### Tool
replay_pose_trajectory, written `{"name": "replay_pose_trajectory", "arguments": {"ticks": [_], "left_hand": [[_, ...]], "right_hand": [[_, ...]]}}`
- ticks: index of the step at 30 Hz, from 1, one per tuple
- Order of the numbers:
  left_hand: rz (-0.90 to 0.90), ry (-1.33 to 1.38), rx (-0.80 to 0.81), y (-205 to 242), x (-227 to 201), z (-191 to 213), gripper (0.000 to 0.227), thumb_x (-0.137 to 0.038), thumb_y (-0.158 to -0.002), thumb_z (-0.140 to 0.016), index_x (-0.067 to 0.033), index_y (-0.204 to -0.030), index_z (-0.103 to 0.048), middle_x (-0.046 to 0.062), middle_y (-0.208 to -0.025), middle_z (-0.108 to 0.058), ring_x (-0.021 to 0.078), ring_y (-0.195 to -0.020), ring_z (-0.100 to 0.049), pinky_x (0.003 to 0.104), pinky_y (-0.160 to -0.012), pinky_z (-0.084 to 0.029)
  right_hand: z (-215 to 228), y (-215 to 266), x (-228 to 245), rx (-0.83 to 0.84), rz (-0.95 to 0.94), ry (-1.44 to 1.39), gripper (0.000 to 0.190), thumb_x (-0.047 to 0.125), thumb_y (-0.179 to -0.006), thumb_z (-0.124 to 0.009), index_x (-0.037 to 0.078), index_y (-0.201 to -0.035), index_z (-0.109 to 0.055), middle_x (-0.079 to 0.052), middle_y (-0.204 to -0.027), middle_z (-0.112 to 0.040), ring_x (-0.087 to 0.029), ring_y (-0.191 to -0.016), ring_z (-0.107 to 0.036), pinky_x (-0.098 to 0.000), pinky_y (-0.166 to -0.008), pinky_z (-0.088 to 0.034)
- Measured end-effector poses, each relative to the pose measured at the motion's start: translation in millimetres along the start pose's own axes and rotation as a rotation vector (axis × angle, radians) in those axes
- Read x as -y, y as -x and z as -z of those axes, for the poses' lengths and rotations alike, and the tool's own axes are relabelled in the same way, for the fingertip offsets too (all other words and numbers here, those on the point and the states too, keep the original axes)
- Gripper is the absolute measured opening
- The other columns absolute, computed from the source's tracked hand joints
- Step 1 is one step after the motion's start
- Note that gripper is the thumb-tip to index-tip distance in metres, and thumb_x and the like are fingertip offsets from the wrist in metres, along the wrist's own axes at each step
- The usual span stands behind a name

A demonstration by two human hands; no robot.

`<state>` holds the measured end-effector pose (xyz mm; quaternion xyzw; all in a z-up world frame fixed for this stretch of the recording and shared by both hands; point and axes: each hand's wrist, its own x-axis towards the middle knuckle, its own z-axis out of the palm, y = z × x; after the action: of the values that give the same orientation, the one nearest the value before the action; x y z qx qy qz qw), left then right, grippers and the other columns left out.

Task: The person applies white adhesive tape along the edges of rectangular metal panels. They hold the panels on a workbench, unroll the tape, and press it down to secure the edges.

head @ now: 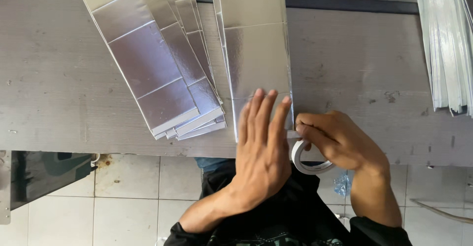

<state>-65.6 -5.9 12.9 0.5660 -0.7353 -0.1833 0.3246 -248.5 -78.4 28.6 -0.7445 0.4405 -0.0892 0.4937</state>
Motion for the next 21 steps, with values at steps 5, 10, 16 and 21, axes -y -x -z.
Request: {"name": "replay_pose_trajectory", "arguments": {"ticks": [5, 10, 16, 21], "left_hand": [[-0.023, -0.288, 0.105, -12, 2, -11, 0.06, -0.03, -0.111, -0.031, -0.0001, -0.161, -0.019, 0.025, -0.169, -0.022, 0.0377, -0.161, -0.02, 0.048, -0.134, -0.015], [-0.05, -0.368, 0.099, -12, 4, -13, 0.056, -0.024, -0.11, -0.029, 0.0006, -0.16, -0.025, 0.024, -0.168, -0.025, 0.0373, -0.159, -0.025, 0.047, -0.132, -0.018], [-0.099, -0.449, 0.087, -11, 5, -10, 0.054, -0.02, -0.11, -0.026, 0.0008, -0.16, -0.027, 0.024, -0.166, -0.027, 0.0364, -0.157, -0.027, 0.046, -0.131, -0.019], [-0.119, -0.454, 0.102, -11, 6, -9, 0.052, -0.028, -0.115, -0.032, -0.0036, -0.161, -0.028, 0.021, -0.167, -0.031, 0.0327, -0.158, -0.03, 0.043, -0.131, -0.021]], "right_hand": [[-2, 1, 8, -0.009, -0.124, 0.023, 0.025, 0.015, -0.095, -0.049, 0.01, -0.073, -0.059, -0.002, -0.058, -0.063, -0.015, -0.052, -0.054, -0.0293, -0.054, -0.044], [-20, 12, 3, -0.11, -0.06, 0.212, 0.022, 0.019, -0.097, -0.053, 0.014, -0.08, -0.065, 0.002, -0.051, -0.058, -0.012, -0.041, -0.044, -0.0295, -0.046, -0.036], [-51, 28, 0, -0.604, 0.342, 0.645, 0.029, 0.017, -0.098, -0.061, 0.009, -0.07, -0.06, -0.001, -0.054, -0.055, -0.018, -0.044, -0.05, -0.0335, -0.048, -0.038], [-57, 30, 2, -0.721, 0.489, 0.621, 0.042, 0.016, -0.094, -0.067, 0.009, -0.057, -0.047, -0.003, -0.05, -0.045, -0.017, -0.041, -0.037, -0.0331, -0.044, -0.032]]}}
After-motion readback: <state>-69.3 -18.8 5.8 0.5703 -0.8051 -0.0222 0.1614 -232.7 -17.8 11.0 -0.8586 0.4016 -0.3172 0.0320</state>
